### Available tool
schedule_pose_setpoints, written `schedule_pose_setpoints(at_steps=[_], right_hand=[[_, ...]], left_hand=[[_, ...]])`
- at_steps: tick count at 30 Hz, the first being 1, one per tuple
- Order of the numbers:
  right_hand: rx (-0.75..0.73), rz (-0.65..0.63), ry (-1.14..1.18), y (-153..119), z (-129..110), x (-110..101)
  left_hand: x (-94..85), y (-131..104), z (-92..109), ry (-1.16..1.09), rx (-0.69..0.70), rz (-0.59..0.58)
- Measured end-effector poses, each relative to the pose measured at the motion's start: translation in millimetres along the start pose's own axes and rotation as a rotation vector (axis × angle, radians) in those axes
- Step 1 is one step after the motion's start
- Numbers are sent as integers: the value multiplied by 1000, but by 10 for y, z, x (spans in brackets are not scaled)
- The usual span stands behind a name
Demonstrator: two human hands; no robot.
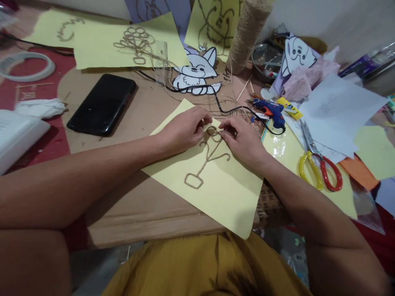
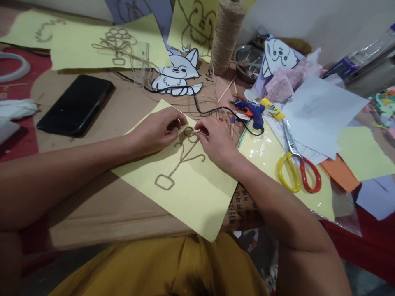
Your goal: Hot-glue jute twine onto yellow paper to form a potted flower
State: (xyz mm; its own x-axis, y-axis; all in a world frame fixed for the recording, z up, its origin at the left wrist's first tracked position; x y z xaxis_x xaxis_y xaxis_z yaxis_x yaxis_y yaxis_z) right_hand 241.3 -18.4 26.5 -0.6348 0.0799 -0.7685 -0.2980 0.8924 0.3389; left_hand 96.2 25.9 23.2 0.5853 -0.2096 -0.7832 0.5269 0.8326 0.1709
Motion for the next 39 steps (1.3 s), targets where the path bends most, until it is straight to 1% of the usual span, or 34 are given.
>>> schedule_pose_setpoints(at_steps=[3,8,12,16,20,27,33,39], right_hand=[[4,-29,-30,-1,-8,15],[4,-81,-32,0,-17,65],[-5,-86,-34,0,-21,80],[-13,-95,-29,-5,-35,87],[-3,-72,-12,-18,-36,64],[-44,-92,-75,-27,-65,106],[-34,-61,-65,-35,-47,80],[-47,-122,-109,-31,-74,117]], left_hand=[[-34,8,-12,-22,-33,14],[-67,25,-54,-60,-43,52],[-57,26,-56,-59,-16,61],[-44,25,-59,-51,-17,60],[-41,30,-64,-56,-20,62],[-37,36,-49,-45,-7,55],[-42,33,-57,-67,-24,59],[-27,38,-51,-28,-16,53]])
Point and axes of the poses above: each hand's wrist, its own y-axis towards the middle knuckle, its own x-axis out of the palm, z = x × y, the point moved 9 cm from there along y, towards the middle knuckle, and after that the axes turned 9 degrees about -x, right-handed, at the moved point
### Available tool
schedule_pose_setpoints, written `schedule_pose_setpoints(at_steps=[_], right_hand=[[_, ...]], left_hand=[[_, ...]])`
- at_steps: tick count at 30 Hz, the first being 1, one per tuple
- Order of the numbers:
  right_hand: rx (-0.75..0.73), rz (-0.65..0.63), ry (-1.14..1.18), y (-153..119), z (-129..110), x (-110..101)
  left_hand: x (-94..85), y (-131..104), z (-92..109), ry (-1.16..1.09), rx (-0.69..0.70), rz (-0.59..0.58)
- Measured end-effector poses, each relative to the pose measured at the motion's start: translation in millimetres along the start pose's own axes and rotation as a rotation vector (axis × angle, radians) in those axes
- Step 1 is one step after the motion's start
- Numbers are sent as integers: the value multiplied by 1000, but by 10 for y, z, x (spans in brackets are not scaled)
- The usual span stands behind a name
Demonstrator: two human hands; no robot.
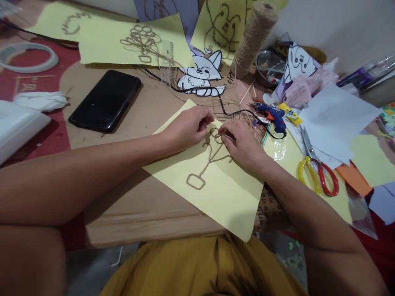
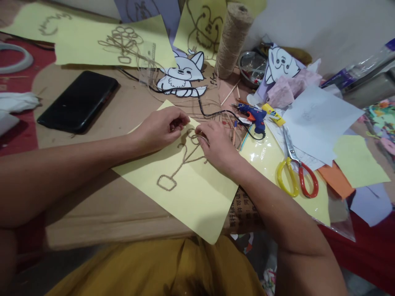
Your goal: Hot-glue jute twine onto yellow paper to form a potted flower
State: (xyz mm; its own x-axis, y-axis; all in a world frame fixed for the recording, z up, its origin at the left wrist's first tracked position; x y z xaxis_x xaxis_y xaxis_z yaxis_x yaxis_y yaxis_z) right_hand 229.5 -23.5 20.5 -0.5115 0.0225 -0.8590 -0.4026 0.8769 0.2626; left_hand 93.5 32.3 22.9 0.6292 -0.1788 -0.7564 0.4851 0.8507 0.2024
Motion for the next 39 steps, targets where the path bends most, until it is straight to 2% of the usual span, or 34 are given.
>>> schedule_pose_setpoints(at_steps=[6,10,15,20,26,31,35,39], right_hand=[[13,13,18,6,15,-18],[2,-26,1,1,7,2],[3,32,28,-16,2,-58],[-14,-14,-17,-13,-21,-36],[-23,53,21,-16,-20,-120],[-41,-47,-47,-14,-43,-21],[-34,-12,-51,-15,-26,-23],[-34,-69,-76,-12,-27,24]], left_hand=[[-11,-3,-7,-3,-2,6],[-10,-5,-3,4,-1,3],[-15,-17,-18,-22,-5,14],[-16,-22,-21,-62,-3,14],[-31,-26,-31,-91,-40,11],[-24,-20,-37,-73,-33,2],[-19,-17,-44,-76,-35,-1],[-26,-12,-40,-76,-50,3]])
Point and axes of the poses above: each hand's wrist, its own y-axis towards the middle knuckle, its own x-axis out of the palm, z = x × y, the point moved 9 cm from there along y, towards the middle knuckle, and after that the axes turned 9 degrees about -x, right-handed, at the moved point
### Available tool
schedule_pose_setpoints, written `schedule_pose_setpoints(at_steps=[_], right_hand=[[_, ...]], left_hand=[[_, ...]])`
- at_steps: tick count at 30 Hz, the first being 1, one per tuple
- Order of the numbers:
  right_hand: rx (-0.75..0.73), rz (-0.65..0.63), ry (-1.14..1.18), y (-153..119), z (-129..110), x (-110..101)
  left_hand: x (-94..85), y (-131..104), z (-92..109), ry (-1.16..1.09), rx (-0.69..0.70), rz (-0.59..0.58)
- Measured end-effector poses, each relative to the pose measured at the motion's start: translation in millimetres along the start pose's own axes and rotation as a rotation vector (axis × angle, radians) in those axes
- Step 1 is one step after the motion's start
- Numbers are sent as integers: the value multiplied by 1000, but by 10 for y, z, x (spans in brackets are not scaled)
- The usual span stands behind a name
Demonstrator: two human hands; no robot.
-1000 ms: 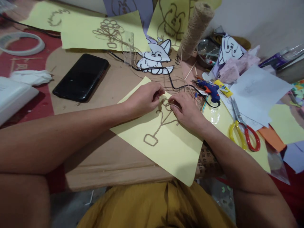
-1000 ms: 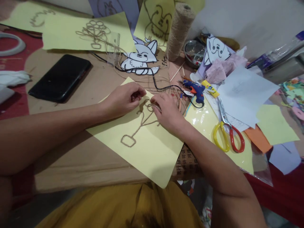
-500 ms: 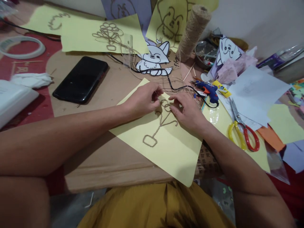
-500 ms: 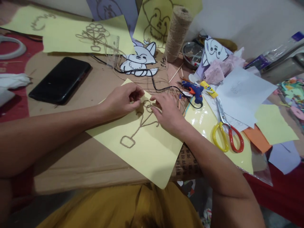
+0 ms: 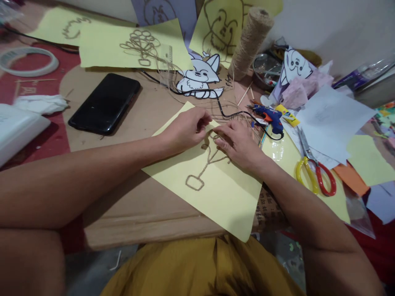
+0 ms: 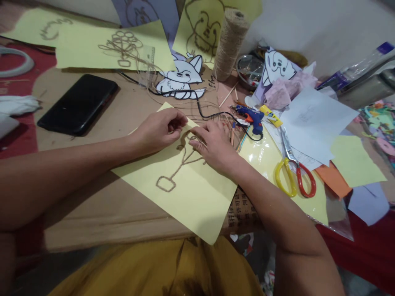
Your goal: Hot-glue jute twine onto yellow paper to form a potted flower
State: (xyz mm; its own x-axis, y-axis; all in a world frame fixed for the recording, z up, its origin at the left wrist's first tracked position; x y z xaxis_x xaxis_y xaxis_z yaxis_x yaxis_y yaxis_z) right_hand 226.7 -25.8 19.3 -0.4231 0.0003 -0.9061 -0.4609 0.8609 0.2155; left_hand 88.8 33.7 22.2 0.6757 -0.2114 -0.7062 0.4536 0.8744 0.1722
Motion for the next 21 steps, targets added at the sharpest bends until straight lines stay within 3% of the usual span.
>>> schedule_pose_setpoints(at_steps=[3,9,15,21], right_hand=[[5,41,21,1,22,-70],[-28,225,37,-109,151,-435],[-11,58,61,-238,251,-547],[64,45,-55,-253,367,-655]], left_hand=[[10,3,-4,6,-27,-21],[35,9,-24,35,-26,-48],[61,20,-44,40,0,-53],[39,7,-64,41,-5,-53]])
Point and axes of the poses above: each hand's wrist, its own y-axis towards the middle knuckle, its own x-axis out of the palm, z = x × y, the point moved 9 cm from there along y, towards the middle knuckle, and after that the axes turned 9 degrees about -x, right-handed, at the moved point
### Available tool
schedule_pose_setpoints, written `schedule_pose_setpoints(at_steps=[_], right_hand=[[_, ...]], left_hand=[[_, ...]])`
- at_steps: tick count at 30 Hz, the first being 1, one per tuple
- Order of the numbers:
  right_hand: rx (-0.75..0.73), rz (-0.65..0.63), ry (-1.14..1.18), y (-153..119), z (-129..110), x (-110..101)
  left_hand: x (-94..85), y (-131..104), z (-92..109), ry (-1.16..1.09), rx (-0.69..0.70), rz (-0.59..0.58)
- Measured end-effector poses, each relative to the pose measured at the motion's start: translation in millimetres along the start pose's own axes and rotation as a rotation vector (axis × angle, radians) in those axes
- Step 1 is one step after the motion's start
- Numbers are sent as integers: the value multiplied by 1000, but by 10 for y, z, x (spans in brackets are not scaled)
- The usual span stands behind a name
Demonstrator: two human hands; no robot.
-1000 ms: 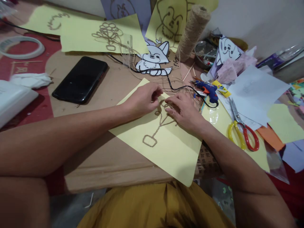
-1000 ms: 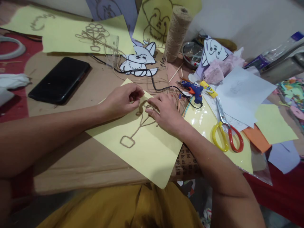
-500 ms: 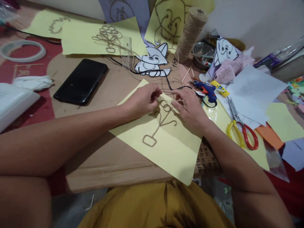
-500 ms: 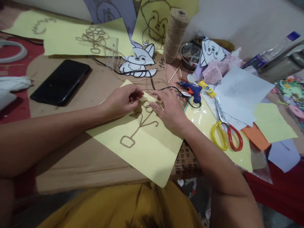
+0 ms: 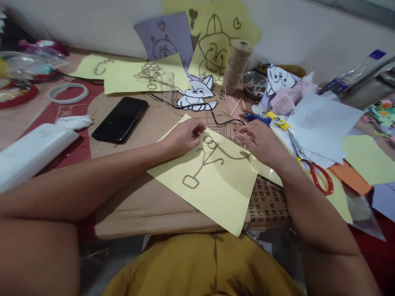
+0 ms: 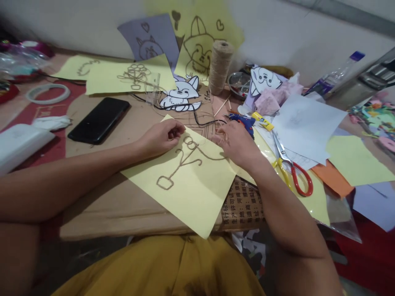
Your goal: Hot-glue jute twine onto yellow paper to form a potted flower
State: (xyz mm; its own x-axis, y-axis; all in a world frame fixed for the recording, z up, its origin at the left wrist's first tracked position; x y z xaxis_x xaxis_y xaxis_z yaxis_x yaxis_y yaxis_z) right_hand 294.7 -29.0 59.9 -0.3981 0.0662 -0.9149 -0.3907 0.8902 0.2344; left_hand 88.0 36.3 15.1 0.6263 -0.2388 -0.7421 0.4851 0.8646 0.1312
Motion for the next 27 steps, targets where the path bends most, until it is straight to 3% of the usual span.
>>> schedule_pose_setpoints(at_steps=[8,11,15,18,21,24,27], right_hand=[[111,-281,-10,-23,-52,290],[143,-350,69,-60,-113,297],[117,-406,143,-92,-197,244],[118,-399,117,-100,-185,198],[47,-324,83,-74,-234,162],[-85,-270,29,-57,-364,210],[-159,-210,-45,-42,-460,303]], left_hand=[[-32,5,23,66,50,-46],[-72,-17,43,95,77,-33],[-77,2,-16,-85,77,-71],[-65,32,-51,-147,82,-67],[-116,14,-12,-66,110,42],[-177,-47,63,51,138,169],[-153,-80,98,79,150,170]])
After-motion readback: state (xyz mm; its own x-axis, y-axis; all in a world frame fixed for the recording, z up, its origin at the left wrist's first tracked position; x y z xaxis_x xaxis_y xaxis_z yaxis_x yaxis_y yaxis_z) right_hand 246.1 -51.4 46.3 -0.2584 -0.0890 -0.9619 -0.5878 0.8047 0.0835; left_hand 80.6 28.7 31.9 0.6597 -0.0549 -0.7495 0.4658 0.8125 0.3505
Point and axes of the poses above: each hand's wrist, its own y-axis towards the middle knuckle, its own x-axis out of the palm, z = x × y, the point moved 9 cm from there along y, towards the middle knuckle, and after that the axes turned 9 degrees about -x, right-handed, at the moved point
